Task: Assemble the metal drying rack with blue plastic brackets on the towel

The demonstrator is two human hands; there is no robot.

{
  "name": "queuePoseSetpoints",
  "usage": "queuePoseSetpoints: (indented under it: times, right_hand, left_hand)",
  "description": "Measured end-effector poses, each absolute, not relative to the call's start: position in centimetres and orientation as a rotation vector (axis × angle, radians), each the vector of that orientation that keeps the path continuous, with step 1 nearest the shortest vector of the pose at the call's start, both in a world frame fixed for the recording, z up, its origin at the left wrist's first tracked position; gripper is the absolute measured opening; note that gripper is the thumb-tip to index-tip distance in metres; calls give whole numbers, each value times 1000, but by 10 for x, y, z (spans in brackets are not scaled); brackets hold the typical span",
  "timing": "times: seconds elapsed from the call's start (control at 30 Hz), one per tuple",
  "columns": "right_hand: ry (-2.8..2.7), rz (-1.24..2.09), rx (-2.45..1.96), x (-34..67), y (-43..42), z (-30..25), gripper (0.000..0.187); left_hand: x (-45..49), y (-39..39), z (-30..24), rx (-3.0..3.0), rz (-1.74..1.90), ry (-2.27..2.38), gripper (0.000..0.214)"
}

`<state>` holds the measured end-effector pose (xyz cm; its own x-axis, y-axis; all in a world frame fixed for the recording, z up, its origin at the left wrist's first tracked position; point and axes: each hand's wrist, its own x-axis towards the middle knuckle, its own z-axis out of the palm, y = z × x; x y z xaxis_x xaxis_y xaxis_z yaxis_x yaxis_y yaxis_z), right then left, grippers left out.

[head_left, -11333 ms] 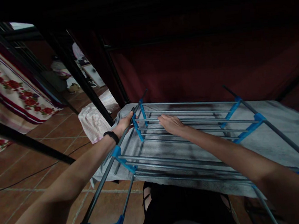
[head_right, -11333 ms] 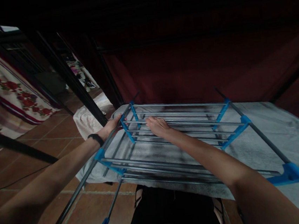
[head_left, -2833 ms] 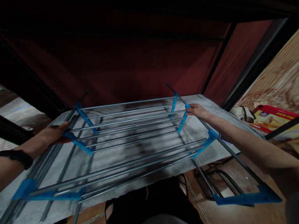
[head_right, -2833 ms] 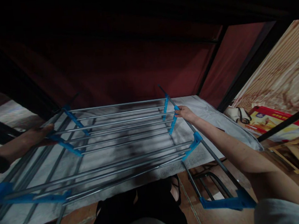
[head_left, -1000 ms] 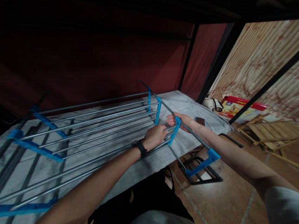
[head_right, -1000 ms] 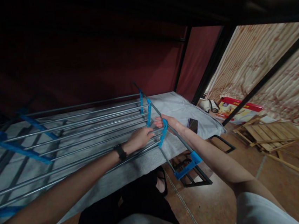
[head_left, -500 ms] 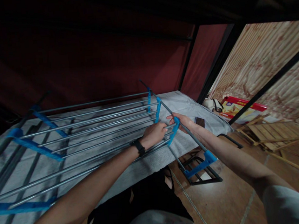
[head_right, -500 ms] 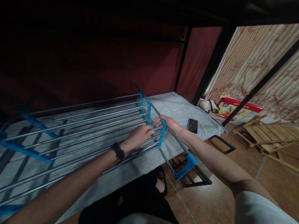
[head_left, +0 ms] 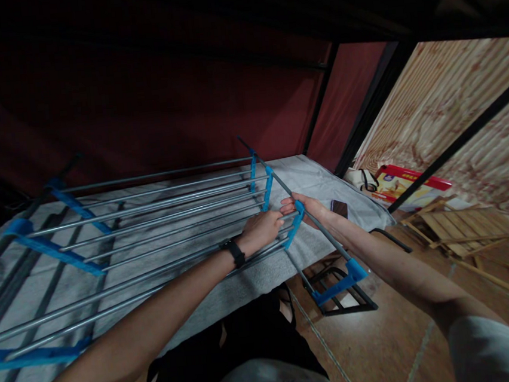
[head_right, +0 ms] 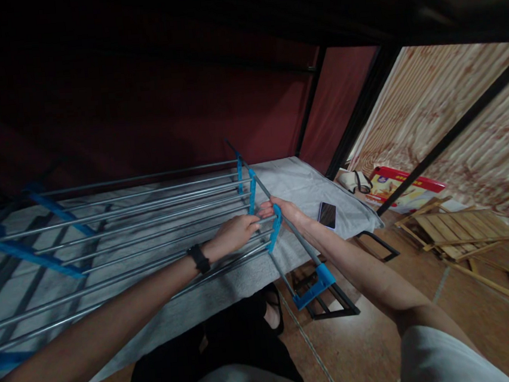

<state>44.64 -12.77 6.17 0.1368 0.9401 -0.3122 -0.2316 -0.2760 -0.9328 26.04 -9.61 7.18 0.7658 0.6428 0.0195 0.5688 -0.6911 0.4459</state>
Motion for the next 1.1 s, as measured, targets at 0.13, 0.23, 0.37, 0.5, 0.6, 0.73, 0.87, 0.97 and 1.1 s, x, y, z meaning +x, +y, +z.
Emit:
queuePoseSetpoints:
  times: [0.13,0.23,0.37,0.5,0.6,0.73,0.87,0.97,1.1]
  right_hand:
    - [-766,1395,-1308,448,-126,59,37]
    - [-763,1397,-1310,449,-126,57,37]
    - [-773,1395,-1318,449,-126,56,36]
    - [-783,1380,-1331,450,-125,56,36]
    - [-806,1393,-1358,453,-125,55,36]
    - [-851,1374,-1396,452,-127,54,34]
    - [-856,1305,-1446,452,-126,50,34]
    - [-887,1283,-1482,454,-122,46,32]
    - [-911,1245,-1530,457,-122,44,30]
  left_hand:
    - [261,-98,72,2567,217,925,34]
    - [260,-99,74,2582,200,946,34]
    - [260,-102,74,2644,192,937,34]
    - [259,-106,73,2727,208,919,33]
    - [250,-112,72,2812,278,882,30]
    - [223,-125,64,2954,363,974,25]
    - [199,-134,54,3071,394,1049,24]
    - [194,-132,50,3127,420,1029,20]
    - [196,-129,51,3119,458,1046,16]
